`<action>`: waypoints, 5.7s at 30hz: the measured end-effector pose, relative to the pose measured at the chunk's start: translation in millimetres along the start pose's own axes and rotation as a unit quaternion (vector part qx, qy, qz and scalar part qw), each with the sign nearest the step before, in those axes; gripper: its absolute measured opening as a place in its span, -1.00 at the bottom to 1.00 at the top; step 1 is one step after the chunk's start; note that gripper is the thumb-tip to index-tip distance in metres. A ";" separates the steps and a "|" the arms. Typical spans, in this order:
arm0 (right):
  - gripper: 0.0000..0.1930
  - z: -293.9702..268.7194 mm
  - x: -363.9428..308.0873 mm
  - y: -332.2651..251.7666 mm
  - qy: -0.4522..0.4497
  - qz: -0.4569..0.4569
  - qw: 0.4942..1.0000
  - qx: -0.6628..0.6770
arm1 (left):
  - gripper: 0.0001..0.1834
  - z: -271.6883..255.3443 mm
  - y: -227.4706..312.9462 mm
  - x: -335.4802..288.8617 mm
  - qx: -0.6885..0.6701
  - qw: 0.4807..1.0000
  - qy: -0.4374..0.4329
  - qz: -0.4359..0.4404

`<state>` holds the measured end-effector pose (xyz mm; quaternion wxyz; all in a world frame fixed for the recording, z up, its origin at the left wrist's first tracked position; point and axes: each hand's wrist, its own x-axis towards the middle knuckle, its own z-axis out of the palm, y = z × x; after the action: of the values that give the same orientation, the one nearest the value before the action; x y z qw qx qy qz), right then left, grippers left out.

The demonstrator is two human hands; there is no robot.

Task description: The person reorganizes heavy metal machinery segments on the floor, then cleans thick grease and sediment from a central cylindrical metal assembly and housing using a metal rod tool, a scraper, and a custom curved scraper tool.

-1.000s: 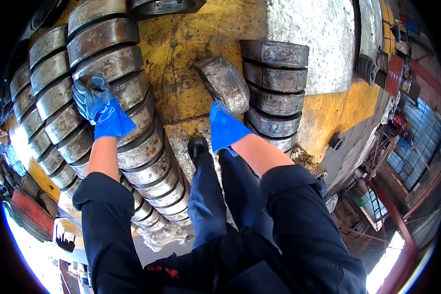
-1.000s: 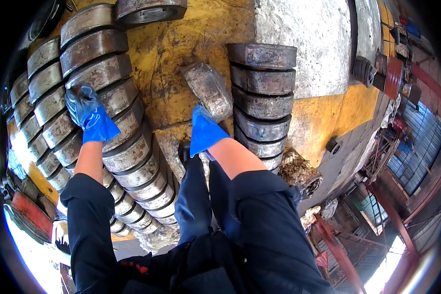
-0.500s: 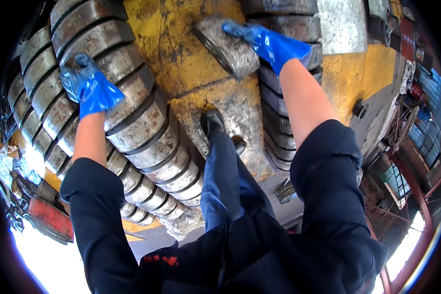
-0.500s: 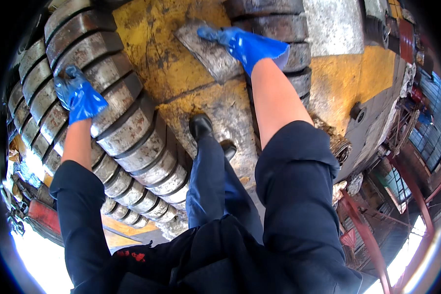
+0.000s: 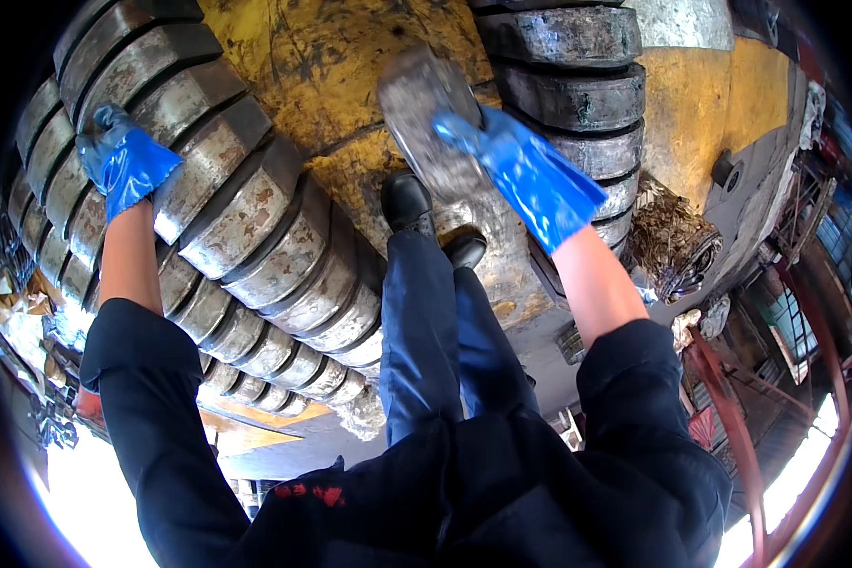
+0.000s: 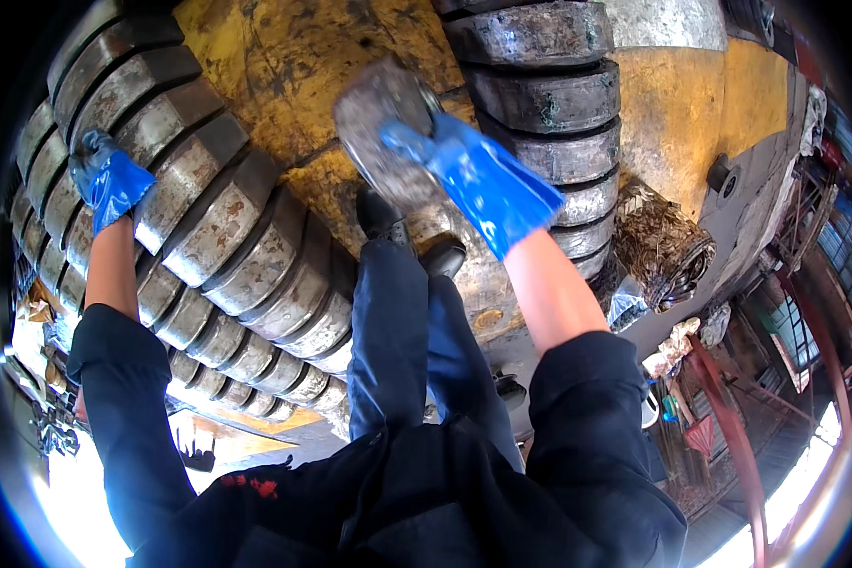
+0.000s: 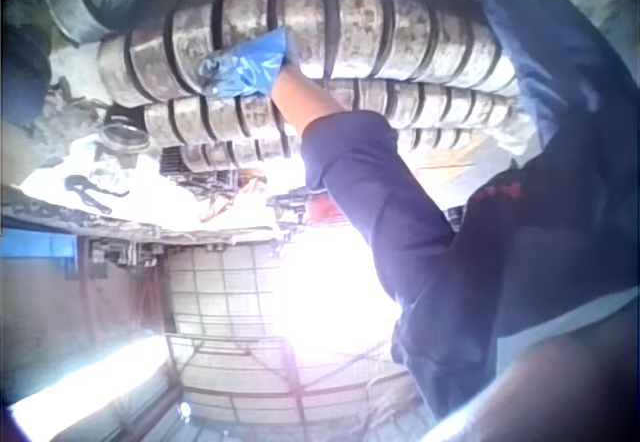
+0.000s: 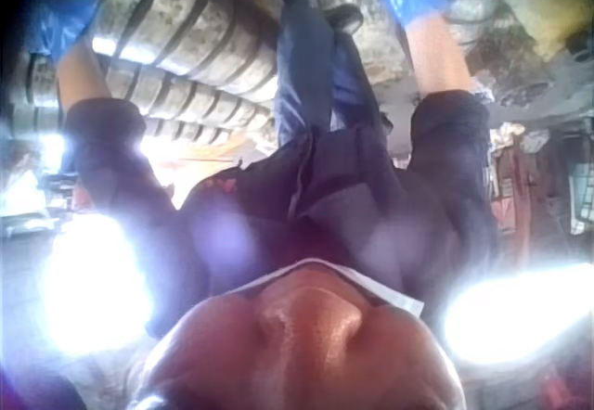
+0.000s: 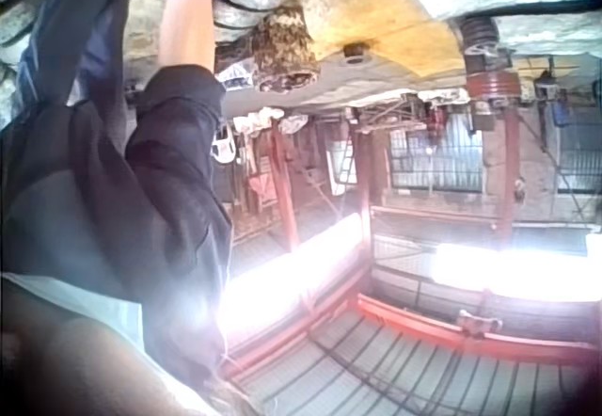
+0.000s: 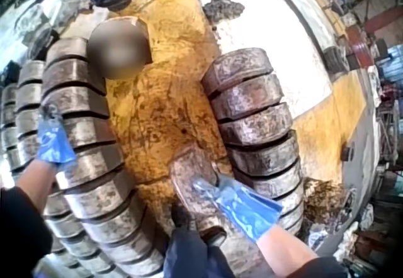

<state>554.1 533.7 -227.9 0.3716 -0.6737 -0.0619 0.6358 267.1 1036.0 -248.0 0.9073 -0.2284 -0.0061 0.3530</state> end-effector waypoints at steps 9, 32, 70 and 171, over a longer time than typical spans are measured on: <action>-0.31 -11.3 -143.4 115.5 0.130 0.043 0.981 0.139 | -0.51 18.8 -15.9 9.7 -0.044 0.995 0.080 -0.042; -0.16 -54.6 -242.7 79.2 0.149 0.117 0.981 -0.050 | -0.42 -80.3 -535.5 -359.7 -0.980 -0.111 0.058 0.151; -0.45 83.9 -445.8 487.9 0.441 0.008 0.508 0.740 | -0.44 -196.9 -631.2 -486.1 -0.944 0.007 0.238 0.227; -0.83 26.1 183.7 -245.0 -0.054 -0.191 0.338 -0.920 | -0.16 5.4 -167.9 -69.3 -0.917 0.278 -0.237 -0.157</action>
<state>659.7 822.3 -232.6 -0.3760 -0.5235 -0.7547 0.1229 321.2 885.1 -162.4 0.0970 -0.8114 -0.5764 0.0040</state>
